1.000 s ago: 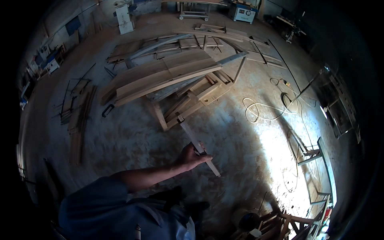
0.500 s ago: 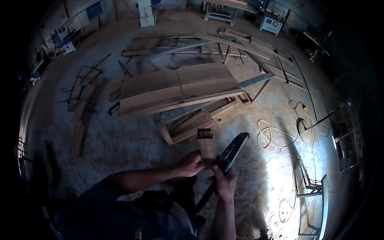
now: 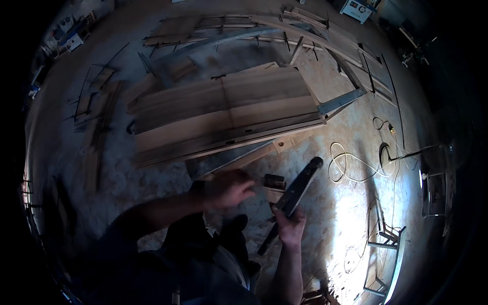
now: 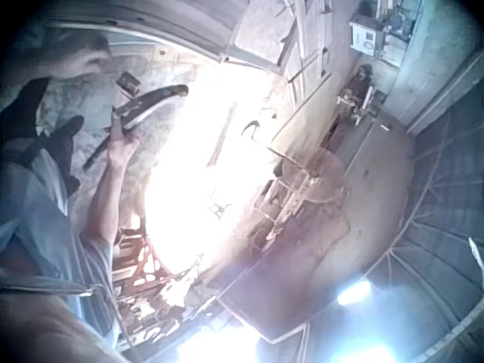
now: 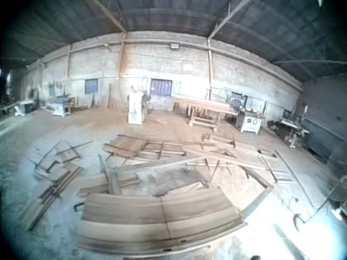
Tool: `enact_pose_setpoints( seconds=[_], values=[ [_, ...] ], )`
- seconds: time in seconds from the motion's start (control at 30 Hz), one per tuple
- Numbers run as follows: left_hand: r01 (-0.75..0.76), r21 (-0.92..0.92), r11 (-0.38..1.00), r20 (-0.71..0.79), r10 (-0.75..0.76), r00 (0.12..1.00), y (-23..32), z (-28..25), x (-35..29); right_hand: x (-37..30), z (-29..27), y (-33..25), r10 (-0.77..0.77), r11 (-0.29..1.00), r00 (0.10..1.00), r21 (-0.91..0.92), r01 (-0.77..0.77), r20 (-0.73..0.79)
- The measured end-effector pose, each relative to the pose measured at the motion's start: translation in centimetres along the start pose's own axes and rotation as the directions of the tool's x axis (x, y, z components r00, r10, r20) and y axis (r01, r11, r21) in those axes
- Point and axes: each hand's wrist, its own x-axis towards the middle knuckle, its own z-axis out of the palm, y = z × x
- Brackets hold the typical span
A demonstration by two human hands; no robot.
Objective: The person assembles a wooden frame by hand, using a hammer to drive nails into pre-drilled holes. They handle multiple wooden planks and a hammer, moving between a workbench and the floor to position and secure the components.
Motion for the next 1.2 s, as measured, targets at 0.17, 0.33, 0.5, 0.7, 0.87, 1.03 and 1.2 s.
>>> enact_pose_setpoints(
  seconds=[0.17, 0.33, 0.5, 0.7, 0.87, 1.03, 1.2],
  values=[
    [0.410, 0.283, 0.867, -0.070, -0.408, 0.910, -22.9, -9.5, 3.2, -1.0, 1.4, -1.6, 0.005, 0.999, 0.962, -0.042, -0.017, -0.274],
    [0.305, 0.600, 0.740, -0.080, -0.324, 0.943, -39.8, -15.8, 5.5, -2.5, 4.1, -1.4, 0.011, 0.999, 0.914, 0.049, 0.010, -0.407],
    [0.412, 0.261, 0.873, 0.193, -0.466, 0.864, -45.3, -14.9, 7.4, -4.1, 7.2, -1.1, 0.074, 0.982, 0.835, 0.184, 0.033, -0.545],
    [0.558, 0.144, 0.817, 0.259, -0.575, 0.776, -52.1, -13.0, 8.1, -4.0, 9.4, -2.8, 0.126, 0.977, 0.787, 0.213, 0.007, -0.604],
    [0.569, 0.167, 0.805, 0.080, -0.586, 0.806, -45.2, -15.7, 8.6, -2.6, 9.9, -2.9, 0.041, 0.969, 0.804, 0.220, 0.112, -0.593],
    [0.483, 0.283, 0.829, -0.162, -0.455, 0.875, -35.6, -20.1, 8.0, -0.5, 9.7, -3.3, -0.023, 0.933, 0.878, 0.305, 0.190, -0.478],
    [0.405, 0.467, 0.786, -0.322, -0.276, 0.906, -23.4, -22.8, 7.6, 3.7, 8.1, -3.3, -0.110, 0.903, 0.959, 0.377, 0.206, -0.262]
  ],
)
